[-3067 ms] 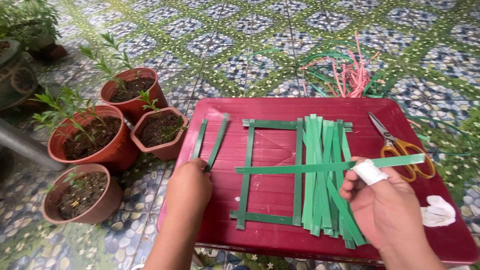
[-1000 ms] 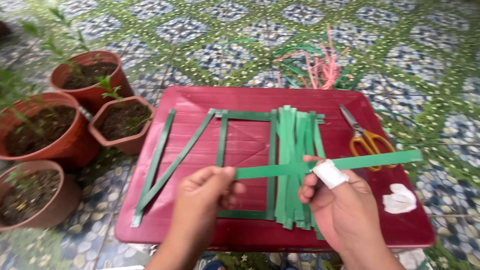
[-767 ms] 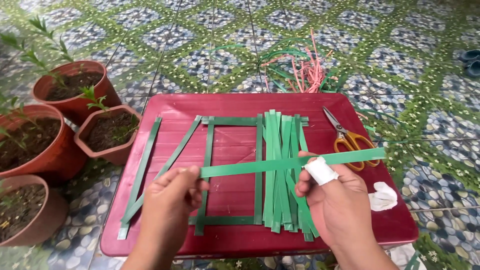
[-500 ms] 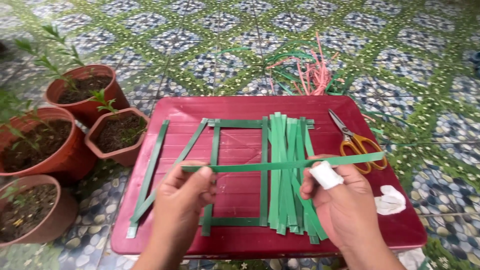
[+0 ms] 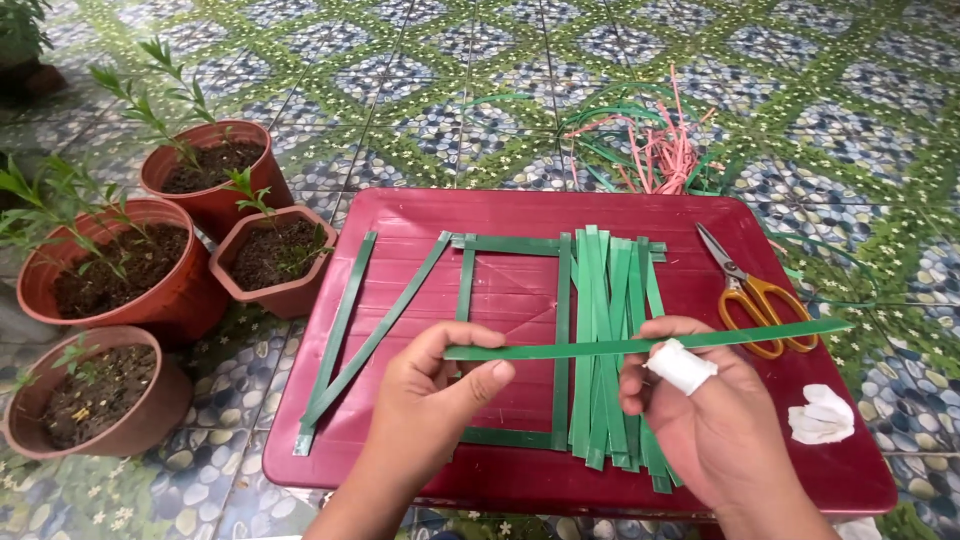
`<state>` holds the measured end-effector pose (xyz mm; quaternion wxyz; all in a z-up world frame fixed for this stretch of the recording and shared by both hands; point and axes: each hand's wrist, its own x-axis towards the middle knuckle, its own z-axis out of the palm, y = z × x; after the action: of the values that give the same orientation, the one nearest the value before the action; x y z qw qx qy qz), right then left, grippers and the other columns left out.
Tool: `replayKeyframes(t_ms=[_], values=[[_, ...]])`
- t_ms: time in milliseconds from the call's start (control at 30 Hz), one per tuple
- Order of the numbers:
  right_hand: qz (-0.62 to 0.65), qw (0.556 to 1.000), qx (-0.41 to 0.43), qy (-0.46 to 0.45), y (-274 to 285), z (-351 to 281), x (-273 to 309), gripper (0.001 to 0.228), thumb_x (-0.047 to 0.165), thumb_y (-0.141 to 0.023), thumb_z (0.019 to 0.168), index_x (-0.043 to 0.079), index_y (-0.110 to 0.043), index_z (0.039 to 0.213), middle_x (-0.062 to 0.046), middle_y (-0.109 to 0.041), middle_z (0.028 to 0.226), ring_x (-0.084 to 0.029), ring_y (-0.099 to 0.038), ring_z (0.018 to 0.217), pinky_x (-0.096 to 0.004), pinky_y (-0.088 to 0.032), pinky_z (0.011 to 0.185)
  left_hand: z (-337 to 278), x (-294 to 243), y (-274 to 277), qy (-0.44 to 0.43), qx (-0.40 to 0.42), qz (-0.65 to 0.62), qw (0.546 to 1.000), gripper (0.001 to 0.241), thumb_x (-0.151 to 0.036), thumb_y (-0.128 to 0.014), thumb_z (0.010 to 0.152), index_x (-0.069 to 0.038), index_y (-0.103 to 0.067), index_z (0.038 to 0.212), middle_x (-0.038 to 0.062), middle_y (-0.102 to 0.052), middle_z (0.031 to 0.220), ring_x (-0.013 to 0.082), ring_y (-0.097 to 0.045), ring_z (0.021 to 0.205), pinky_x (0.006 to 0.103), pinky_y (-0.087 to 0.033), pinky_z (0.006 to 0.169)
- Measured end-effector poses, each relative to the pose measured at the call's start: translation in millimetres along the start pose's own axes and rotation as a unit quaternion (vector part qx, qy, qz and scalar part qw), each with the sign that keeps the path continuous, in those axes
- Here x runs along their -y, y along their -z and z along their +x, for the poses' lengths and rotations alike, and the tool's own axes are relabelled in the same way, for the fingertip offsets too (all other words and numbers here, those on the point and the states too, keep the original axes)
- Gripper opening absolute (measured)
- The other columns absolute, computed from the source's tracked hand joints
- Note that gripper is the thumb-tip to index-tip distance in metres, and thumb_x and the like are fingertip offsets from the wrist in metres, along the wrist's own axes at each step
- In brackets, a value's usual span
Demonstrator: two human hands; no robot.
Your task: Cleaning and organizing green plastic strips by wiping them with a cotton ball and arranging them on a work surface.
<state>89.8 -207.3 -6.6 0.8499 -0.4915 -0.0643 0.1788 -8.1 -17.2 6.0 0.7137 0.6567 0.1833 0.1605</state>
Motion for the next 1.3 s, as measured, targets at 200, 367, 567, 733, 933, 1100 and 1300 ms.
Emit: replayKeyframes(t_ms=[200, 367, 567, 733, 933, 1100, 1300], values=[[-0.039, 0.999, -0.029, 0.022, -1.5, 0.4, -0.7, 0.028, -0.008, -0.048, 0.078, -0.003, -0.059, 0.103, -0.019, -0.049, 0.068, -0.029, -0.049, 0.061, -0.036, -0.037, 0.048, 1.4, 1.4, -0.4, 0.017, 0.002, 0.031, 0.999, 0.014, -0.016, -0.068, 0.076, -0.008, -0.072, 0.087, -0.004, -0.04, 0.05, 0.0062, -0.031, 0.046, 0.0202, -0.028, 0.042], [-0.063, 0.995, -0.079, -0.006, -9.8, -0.3, 3.3, 0.026, -0.007, -0.048, 0.081, -0.004, -0.059, 0.104, -0.025, -0.051, 0.072, -0.03, -0.048, 0.06, -0.037, -0.035, 0.049, 6.0, 1.1, 1.7, 0.033, -0.01, 0.122, 0.992, 0.012, -0.019, -0.069, 0.075, -0.011, -0.073, 0.083, -0.004, -0.049, 0.055, 0.0071, -0.036, 0.051, 0.0214, -0.033, 0.049], [-0.122, 0.984, -0.11, -0.068, -34.1, -5.6, 22.6, 0.027, -0.007, -0.046, 0.083, -0.007, -0.059, 0.107, -0.024, -0.057, 0.082, -0.03, -0.048, 0.064, -0.037, -0.035, 0.052, 5.9, 3.0, 2.4, 0.027, -0.036, 0.143, 0.989, 0.009, -0.019, -0.07, 0.075, -0.011, -0.072, 0.079, -0.004, -0.05, 0.057, 0.0077, -0.038, 0.051, 0.022, -0.035, 0.05], [-0.467, 0.869, -0.083, -0.143, -35.1, -14.9, 22.2, 0.022, -0.002, -0.062, 0.074, 0.005, -0.077, 0.089, -0.015, -0.073, 0.067, -0.02, -0.063, 0.057, -0.028, -0.052, 0.059, 4.7, 9.4, 0.1, -0.023, -0.081, 0.111, 0.99, 0.01, -0.017, -0.072, 0.07, -0.01, -0.073, 0.077, -0.002, -0.065, 0.066, 0.0073, -0.052, 0.06, 0.0211, -0.043, 0.056], [-0.66, 0.609, 0.038, 0.437, -34.6, -31.3, 10.2, 0.014, 0.021, -0.058, 0.073, 0.015, -0.069, 0.078, 0.004, -0.067, 0.072, -0.018, -0.058, 0.068, -0.029, -0.045, 0.06, -2.0, 9.5, -4.4, -0.318, -0.065, 0.174, 0.93, 0.008, -0.012, -0.07, 0.071, -0.014, -0.068, 0.078, -0.001, -0.069, 0.075, 0.0092, -0.065, 0.069, 0.0203, -0.053, 0.06], [-0.671, 0.49, 0.006, 0.556, -41.3, -32.9, 17.1, 0.014, 0.022, -0.061, 0.076, 0.018, -0.067, 0.088, 0.0, -0.062, 0.093, -0.025, -0.055, 0.088, -0.037, -0.04, 0.08, -7.9, 9.0, -10.9, -0.372, -0.057, 0.166, 0.911, 0.013, -0.01, -0.07, 0.071, -0.014, -0.067, 0.083, 0.001, -0.066, 0.075, 0.0123, -0.064, 0.07, 0.0216, -0.052, 0.064], [-0.71, 0.535, 0.061, 0.454, -32.6, -30.9, 18.4, 0.044, 0.038, -0.056, 0.074, 0.01, -0.06, 0.108, -0.003, -0.062, 0.083, -0.026, -0.056, 0.08, -0.044, -0.042, 0.086, -12.4, 1.0, -13.0, -0.446, -0.022, 0.182, 0.876, 0.015, -0.002, -0.066, 0.076, -0.014, -0.064, 0.085, -0.002, -0.069, 0.074, 0.0115, -0.066, 0.068, 0.0236, -0.049, 0.065]])
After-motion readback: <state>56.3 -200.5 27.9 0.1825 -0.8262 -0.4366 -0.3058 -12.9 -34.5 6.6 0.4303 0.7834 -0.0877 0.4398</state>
